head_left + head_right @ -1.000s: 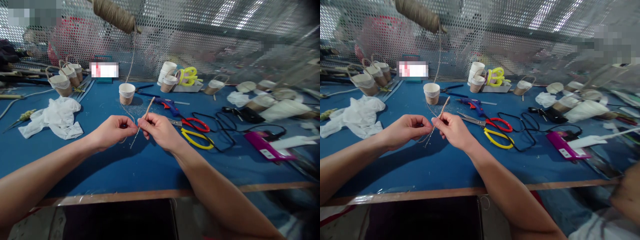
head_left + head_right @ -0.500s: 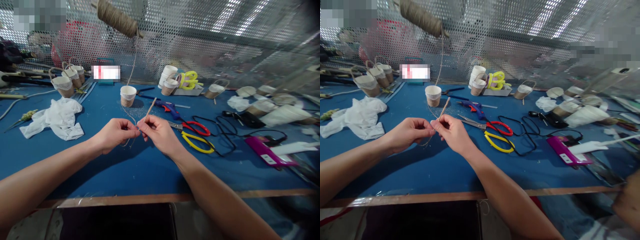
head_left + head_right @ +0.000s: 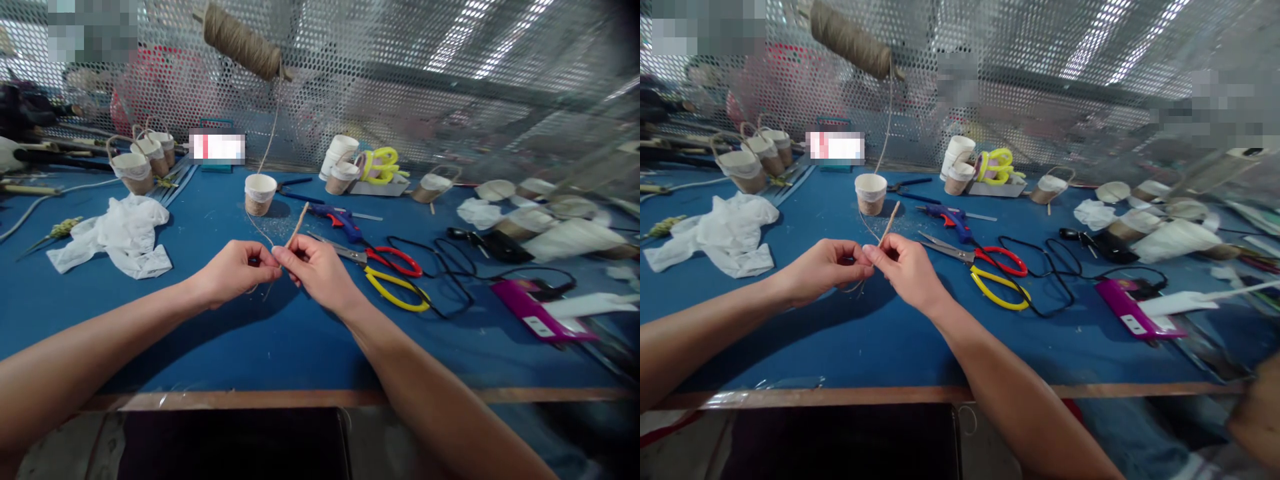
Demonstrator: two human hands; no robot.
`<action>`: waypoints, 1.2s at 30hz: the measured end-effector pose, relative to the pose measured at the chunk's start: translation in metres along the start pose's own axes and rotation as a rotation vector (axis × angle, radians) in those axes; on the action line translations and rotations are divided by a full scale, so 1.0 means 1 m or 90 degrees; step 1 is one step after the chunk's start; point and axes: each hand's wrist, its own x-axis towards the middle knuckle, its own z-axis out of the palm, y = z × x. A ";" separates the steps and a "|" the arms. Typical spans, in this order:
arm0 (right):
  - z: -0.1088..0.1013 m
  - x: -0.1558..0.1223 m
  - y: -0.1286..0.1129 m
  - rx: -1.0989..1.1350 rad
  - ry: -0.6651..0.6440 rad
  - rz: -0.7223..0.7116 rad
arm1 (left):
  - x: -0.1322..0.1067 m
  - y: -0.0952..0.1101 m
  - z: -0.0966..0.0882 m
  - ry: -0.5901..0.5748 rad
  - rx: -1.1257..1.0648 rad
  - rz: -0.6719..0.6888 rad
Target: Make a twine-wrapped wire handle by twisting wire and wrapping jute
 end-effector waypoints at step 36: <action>-0.004 -0.001 0.002 0.119 -0.047 0.026 | -0.003 0.005 -0.002 -0.064 -0.043 -0.032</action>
